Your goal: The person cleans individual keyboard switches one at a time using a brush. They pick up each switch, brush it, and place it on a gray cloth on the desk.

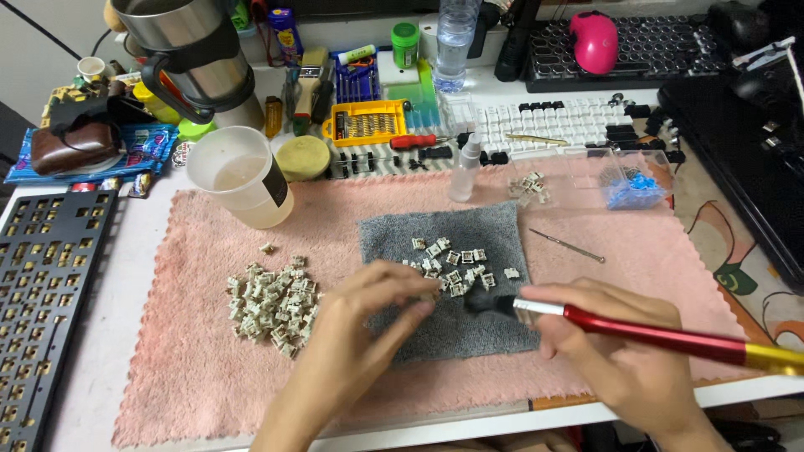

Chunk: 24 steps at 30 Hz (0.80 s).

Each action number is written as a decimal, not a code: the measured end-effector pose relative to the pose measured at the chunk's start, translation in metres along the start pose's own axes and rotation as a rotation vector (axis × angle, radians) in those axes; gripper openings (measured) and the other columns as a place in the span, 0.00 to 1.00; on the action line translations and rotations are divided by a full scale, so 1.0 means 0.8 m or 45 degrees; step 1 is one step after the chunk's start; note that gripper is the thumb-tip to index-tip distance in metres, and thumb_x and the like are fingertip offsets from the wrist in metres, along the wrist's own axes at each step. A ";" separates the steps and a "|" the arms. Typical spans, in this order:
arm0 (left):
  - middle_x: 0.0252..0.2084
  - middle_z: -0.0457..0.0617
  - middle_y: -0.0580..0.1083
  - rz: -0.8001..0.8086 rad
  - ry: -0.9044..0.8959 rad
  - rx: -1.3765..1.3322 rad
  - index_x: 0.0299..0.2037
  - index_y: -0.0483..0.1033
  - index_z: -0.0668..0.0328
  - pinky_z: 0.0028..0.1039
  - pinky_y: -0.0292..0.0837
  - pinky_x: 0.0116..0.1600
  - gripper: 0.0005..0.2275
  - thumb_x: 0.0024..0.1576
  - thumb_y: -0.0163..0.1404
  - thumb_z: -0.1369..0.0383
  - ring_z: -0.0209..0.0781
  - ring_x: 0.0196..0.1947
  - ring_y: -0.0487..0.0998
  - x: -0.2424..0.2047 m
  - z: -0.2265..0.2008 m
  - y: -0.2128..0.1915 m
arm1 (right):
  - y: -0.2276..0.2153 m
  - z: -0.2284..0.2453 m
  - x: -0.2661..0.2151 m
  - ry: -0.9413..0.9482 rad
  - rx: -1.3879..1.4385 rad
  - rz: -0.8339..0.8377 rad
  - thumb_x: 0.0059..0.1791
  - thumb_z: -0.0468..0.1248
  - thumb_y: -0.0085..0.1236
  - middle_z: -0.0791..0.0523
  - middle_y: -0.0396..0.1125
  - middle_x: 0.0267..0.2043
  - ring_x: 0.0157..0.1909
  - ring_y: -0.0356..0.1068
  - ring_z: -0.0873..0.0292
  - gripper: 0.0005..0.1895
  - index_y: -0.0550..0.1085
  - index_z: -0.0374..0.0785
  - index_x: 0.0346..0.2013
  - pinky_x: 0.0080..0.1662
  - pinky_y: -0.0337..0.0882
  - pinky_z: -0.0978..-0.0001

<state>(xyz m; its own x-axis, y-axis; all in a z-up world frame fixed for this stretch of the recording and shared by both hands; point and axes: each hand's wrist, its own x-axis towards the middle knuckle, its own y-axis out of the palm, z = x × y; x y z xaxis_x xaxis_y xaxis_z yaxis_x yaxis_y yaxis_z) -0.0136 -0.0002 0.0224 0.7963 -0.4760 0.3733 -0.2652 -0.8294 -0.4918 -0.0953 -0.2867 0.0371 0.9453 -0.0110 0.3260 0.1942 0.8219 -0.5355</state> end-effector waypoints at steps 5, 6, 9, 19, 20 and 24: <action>0.54 0.47 0.86 0.013 -0.086 -0.373 0.61 0.89 0.55 0.24 0.79 0.54 0.14 0.66 0.62 0.69 0.35 0.50 0.86 -0.004 -0.015 0.018 | 0.010 0.012 -0.014 -0.069 0.011 -0.079 0.56 0.41 0.61 0.57 0.83 0.28 0.28 0.82 0.65 0.15 0.88 0.40 0.52 0.41 0.79 0.76; 0.55 0.48 0.89 -0.018 -0.134 -0.442 0.61 0.89 0.56 0.22 0.79 0.49 0.15 0.65 0.64 0.66 0.32 0.48 0.85 -0.004 -0.016 0.022 | 0.012 0.013 -0.017 -0.059 0.035 -0.119 0.56 0.41 0.60 0.57 0.81 0.25 0.28 0.80 0.64 0.15 0.87 0.40 0.52 0.40 0.79 0.75; 0.45 0.51 0.88 -0.168 -0.465 -0.940 0.58 0.91 0.67 0.20 0.79 0.50 0.17 0.58 0.70 0.76 0.32 0.42 0.81 -0.014 0.000 0.046 | 0.009 0.022 -0.020 -0.099 0.028 -0.161 0.56 0.47 0.58 0.58 0.81 0.25 0.28 0.82 0.65 0.19 0.87 0.40 0.52 0.43 0.82 0.75; 0.41 0.48 0.89 -0.192 -0.577 -1.037 0.50 0.93 0.68 0.19 0.79 0.48 0.09 0.62 0.68 0.74 0.29 0.41 0.83 -0.023 0.018 0.077 | 0.004 0.020 -0.018 -0.169 -0.051 -0.107 0.55 0.45 0.59 0.60 0.82 0.28 0.32 0.81 0.65 0.17 0.87 0.43 0.53 0.42 0.81 0.75; 0.46 0.52 0.89 -0.179 -0.449 -0.972 0.50 0.92 0.65 0.23 0.79 0.54 0.08 0.63 0.66 0.74 0.35 0.46 0.85 -0.021 0.014 0.073 | 0.005 0.022 -0.017 -0.135 -0.027 -0.172 0.55 0.44 0.59 0.58 0.82 0.26 0.31 0.82 0.64 0.17 0.86 0.40 0.52 0.44 0.81 0.74; 0.52 0.53 0.84 -0.226 -0.256 -0.838 0.50 0.92 0.56 0.26 0.79 0.61 0.07 0.65 0.65 0.75 0.39 0.54 0.84 -0.019 0.005 0.071 | 0.002 0.025 -0.014 -0.108 -0.011 -0.199 0.54 0.45 0.60 0.56 0.83 0.26 0.27 0.83 0.64 0.17 0.87 0.40 0.50 0.41 0.81 0.76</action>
<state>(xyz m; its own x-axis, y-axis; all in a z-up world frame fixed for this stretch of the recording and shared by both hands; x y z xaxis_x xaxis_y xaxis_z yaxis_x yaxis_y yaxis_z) -0.0388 -0.0388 -0.0143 0.9260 -0.3065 0.2203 -0.3449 -0.9242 0.1640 -0.1110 -0.2736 0.0482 0.8780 -0.0897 0.4702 0.3396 0.8090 -0.4797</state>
